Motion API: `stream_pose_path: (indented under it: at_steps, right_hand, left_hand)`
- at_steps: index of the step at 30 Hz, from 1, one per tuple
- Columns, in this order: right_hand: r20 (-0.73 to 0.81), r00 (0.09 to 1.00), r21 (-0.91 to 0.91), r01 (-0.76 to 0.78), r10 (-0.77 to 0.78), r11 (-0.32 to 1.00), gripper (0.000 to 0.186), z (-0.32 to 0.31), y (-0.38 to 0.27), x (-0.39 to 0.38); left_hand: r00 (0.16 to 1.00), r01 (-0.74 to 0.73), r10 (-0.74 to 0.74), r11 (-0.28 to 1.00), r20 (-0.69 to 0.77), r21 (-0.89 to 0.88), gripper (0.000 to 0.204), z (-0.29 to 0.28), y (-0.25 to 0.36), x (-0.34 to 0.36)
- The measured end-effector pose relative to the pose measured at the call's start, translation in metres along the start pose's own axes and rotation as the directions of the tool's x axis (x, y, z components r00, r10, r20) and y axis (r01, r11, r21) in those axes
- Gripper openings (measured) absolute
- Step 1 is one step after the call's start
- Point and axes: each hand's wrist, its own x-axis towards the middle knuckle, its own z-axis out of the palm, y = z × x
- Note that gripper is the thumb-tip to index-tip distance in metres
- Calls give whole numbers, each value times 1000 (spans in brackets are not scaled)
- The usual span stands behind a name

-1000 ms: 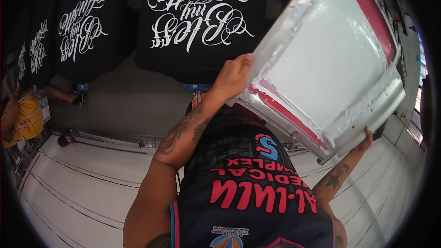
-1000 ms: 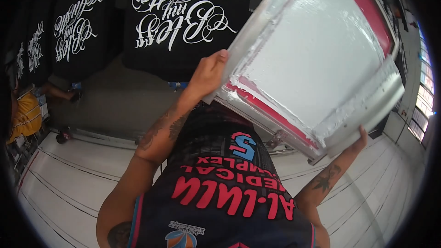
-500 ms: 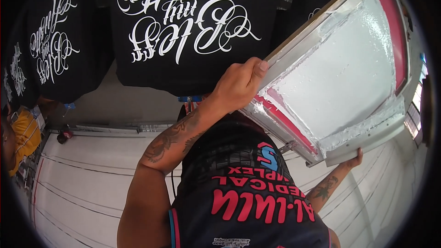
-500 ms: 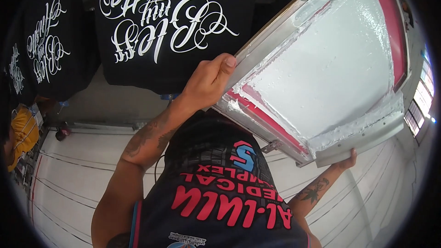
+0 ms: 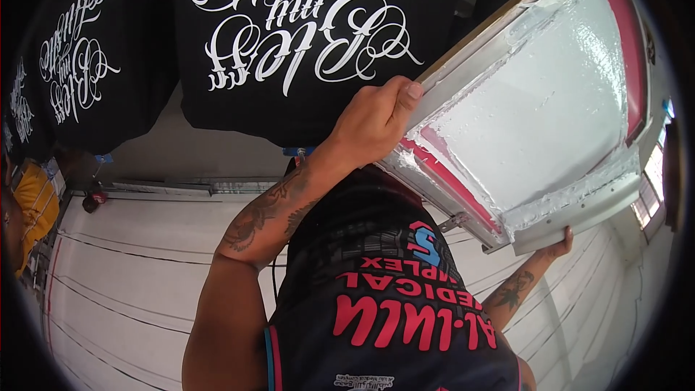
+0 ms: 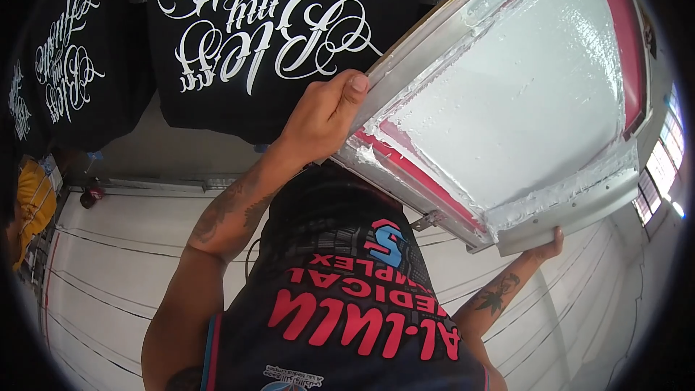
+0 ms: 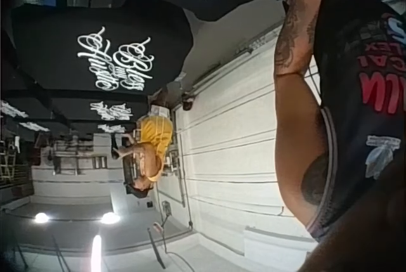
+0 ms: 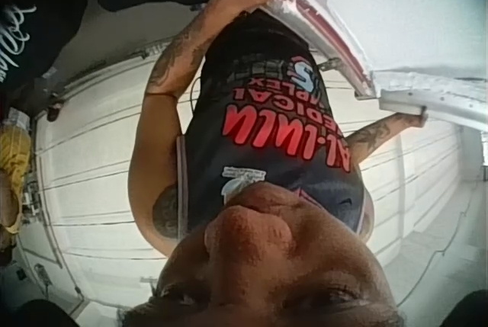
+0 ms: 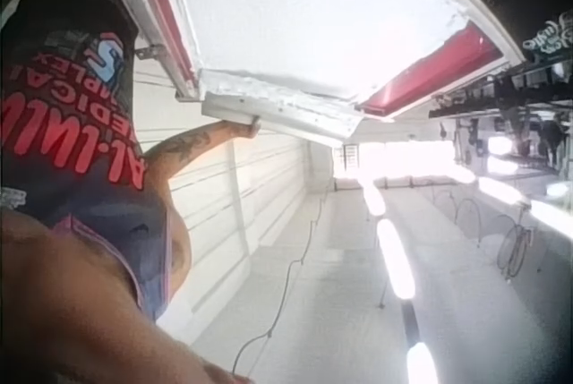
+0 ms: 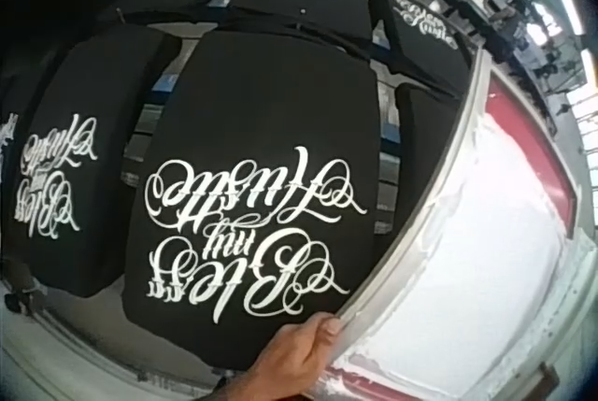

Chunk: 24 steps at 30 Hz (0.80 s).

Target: The person is preparing a screen printing frame with white ink and then applying it to a series of black t-shirts.

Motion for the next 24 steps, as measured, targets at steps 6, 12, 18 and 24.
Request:
stream_pose_path:
  at_steps: [6, 12, 18, 24]
  right_hand:
    - [28, 998, 28, 55, -56, 998, 63, -16, 8, 20]
    - [137, 985, 95, 89, -101, 991, 64, -20, 31, 51]
    - [143, 985, 33, 88, -92, 996, 52, -5, 45, 123]
    - [681, 732, 100, -67, -19, 993, 48, 5, 42, 201]
  left_hand:
    - [997, -45, 47, 999, -58, 22, 54, 17, 0, -14]
    - [972, -124, 151, 981, -182, 151, 54, 48, -21, -29]
    - [893, -84, 192, 960, -406, 267, 53, 104, -54, -44]
    - [826, 118, 4, 976, -564, 180, 60, 174, -48, -81]
